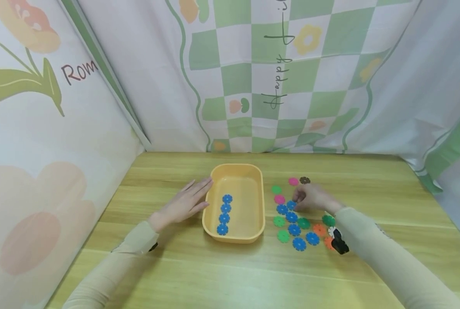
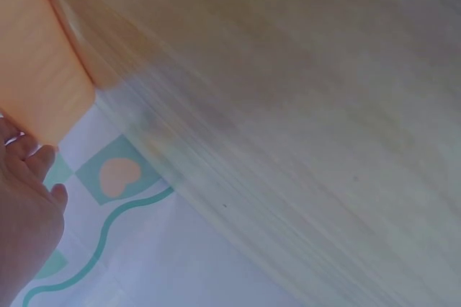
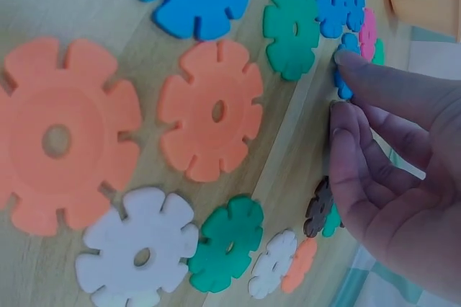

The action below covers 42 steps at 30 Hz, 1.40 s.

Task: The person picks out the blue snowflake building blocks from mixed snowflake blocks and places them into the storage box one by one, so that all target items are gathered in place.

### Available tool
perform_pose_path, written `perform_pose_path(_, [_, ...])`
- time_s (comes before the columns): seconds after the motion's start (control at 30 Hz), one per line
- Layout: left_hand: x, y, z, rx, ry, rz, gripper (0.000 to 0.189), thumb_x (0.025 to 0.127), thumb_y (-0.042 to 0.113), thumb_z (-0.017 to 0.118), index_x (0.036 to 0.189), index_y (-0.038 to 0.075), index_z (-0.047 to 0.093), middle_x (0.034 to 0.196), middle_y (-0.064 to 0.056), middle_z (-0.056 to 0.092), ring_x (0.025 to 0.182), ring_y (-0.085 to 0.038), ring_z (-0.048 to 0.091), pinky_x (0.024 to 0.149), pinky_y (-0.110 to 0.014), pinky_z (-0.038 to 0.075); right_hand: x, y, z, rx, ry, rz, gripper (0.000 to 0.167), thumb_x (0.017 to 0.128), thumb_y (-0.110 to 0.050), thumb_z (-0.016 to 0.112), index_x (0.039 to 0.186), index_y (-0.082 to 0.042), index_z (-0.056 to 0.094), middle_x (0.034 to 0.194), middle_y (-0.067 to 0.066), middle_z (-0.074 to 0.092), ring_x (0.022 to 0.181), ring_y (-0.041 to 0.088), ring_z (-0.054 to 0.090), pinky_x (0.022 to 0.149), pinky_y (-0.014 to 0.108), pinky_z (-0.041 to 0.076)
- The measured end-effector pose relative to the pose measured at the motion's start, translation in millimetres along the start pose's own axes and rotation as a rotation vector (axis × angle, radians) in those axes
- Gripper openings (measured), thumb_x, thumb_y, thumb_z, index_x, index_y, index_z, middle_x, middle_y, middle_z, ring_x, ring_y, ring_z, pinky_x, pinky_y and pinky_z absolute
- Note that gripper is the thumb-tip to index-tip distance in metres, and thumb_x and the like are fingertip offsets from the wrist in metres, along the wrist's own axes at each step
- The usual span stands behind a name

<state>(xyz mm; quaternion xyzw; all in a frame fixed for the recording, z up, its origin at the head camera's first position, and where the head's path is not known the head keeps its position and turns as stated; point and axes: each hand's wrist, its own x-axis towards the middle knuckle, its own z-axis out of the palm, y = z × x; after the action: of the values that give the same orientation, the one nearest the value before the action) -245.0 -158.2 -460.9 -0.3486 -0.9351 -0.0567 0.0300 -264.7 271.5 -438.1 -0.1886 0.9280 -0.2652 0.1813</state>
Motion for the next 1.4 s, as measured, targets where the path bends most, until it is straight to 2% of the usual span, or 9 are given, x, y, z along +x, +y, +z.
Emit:
perform_pose_path(0.23, [0.5,1.1,-1.2,0.000,-0.007,-0.001,0.069,0.106,0.048,0.035,0.160,0.012,0.012,0.168,-0.005,0.014,0.155,-0.021,0.019,0.128,-0.049,0.018,-2.1,-1,0,0.035,-0.024,0.015,0.030,0.078,-0.018,0.081,0.095,-0.003,0.062,0.092,0.007,0.065,0.085,0.017,0.058,0.076,0.032,0.054])
perform_pose_path(0.43, [0.4,1.5,-1.9,-0.005,-0.011,-0.005,0.069,0.106,0.048,0.035,0.160,0.012,0.012,0.168,-0.005,0.014,0.155,-0.021,0.018,0.128,-0.049,0.018,-3.2,5,-1,0.083,-0.022,0.003,0.025,0.085,-0.017,0.076,0.096,-0.001,0.061,0.092,0.007,0.065,0.084,0.015,0.057,0.074,0.026,0.050])
perform_pose_path(0.57, [0.0,1.5,-1.8,-0.009,-0.003,0.001,0.069,0.106,0.047,0.037,0.160,0.012,0.013,0.168,-0.006,0.015,0.155,-0.021,0.019,0.128,-0.050,0.018,-5.1,9,-2,0.119,-0.032,-0.019,0.022,0.090,-0.016,0.071,0.099,0.001,0.062,0.096,0.010,0.068,0.086,0.013,0.061,0.075,0.024,0.054])
perform_pose_path(0.77, [-0.1,1.6,-2.0,-0.003,0.004,0.009,0.069,0.106,0.046,0.037,0.160,0.011,0.014,0.167,-0.007,0.016,0.155,-0.022,0.020,0.128,-0.050,0.019,-6.9,9,-4,0.200,-0.073,0.000,0.024,0.093,-0.013,0.066,0.106,0.007,0.060,0.102,0.016,0.068,0.090,0.017,0.067,0.078,0.026,0.060])
perform_pose_path(0.93, [-0.2,1.3,-2.0,-0.002,0.000,0.008,0.069,0.106,0.047,0.036,0.160,0.011,0.014,0.168,-0.006,0.016,0.155,-0.022,0.020,0.128,-0.049,0.019,-5.0,5,-10,0.260,-0.101,0.006,0.025,0.095,-0.009,0.062,0.109,0.010,0.060,0.106,0.020,0.067,0.093,0.020,0.069,0.082,0.030,0.062])
perform_pose_path(1.13, [-1.4,2.1,-3.1,-0.007,-0.004,0.001,0.069,0.106,0.047,0.036,0.160,0.011,0.014,0.168,-0.006,0.015,0.155,-0.022,0.020,0.128,-0.049,0.018,5.1,-3,-21,0.250,-0.100,0.021,0.026,0.097,-0.015,0.061,0.112,0.007,0.061,0.100,0.015,0.069,0.084,0.014,0.065,0.072,0.030,0.059])
perform_pose_path(1.27, [-1.9,3.0,-3.9,-0.007,-0.004,-0.004,0.069,0.106,0.047,0.036,0.160,0.011,0.014,0.168,-0.006,0.016,0.155,-0.022,0.020,0.128,-0.049,0.018,13.5,-12,-30,0.257,-0.082,0.026,0.028,0.097,-0.016,0.061,0.114,0.007,0.060,0.102,0.015,0.069,0.087,0.016,0.066,0.077,0.034,0.060])
perform_pose_path(1.37, [-1.7,3.2,-4.0,-0.010,0.001,0.000,0.068,0.106,0.047,0.036,0.160,0.011,0.015,0.167,-0.007,0.016,0.155,-0.022,0.021,0.128,-0.049,0.018,19.6,-23,-37,0.276,-0.067,0.022,0.029,0.097,-0.015,0.061,0.115,0.007,0.060,0.106,0.015,0.068,0.092,0.017,0.068,0.085,0.035,0.061])
perform_pose_path(1.4, [-1.7,3.3,-4.2,-0.011,0.000,0.001,0.068,0.106,0.047,0.036,0.160,0.011,0.015,0.167,-0.007,0.016,0.155,-0.022,0.021,0.128,-0.049,0.018,21.6,-27,-40,0.273,-0.064,0.026,0.028,0.097,-0.016,0.061,0.114,0.006,0.060,0.104,0.015,0.068,0.090,0.016,0.067,0.083,0.034,0.060])
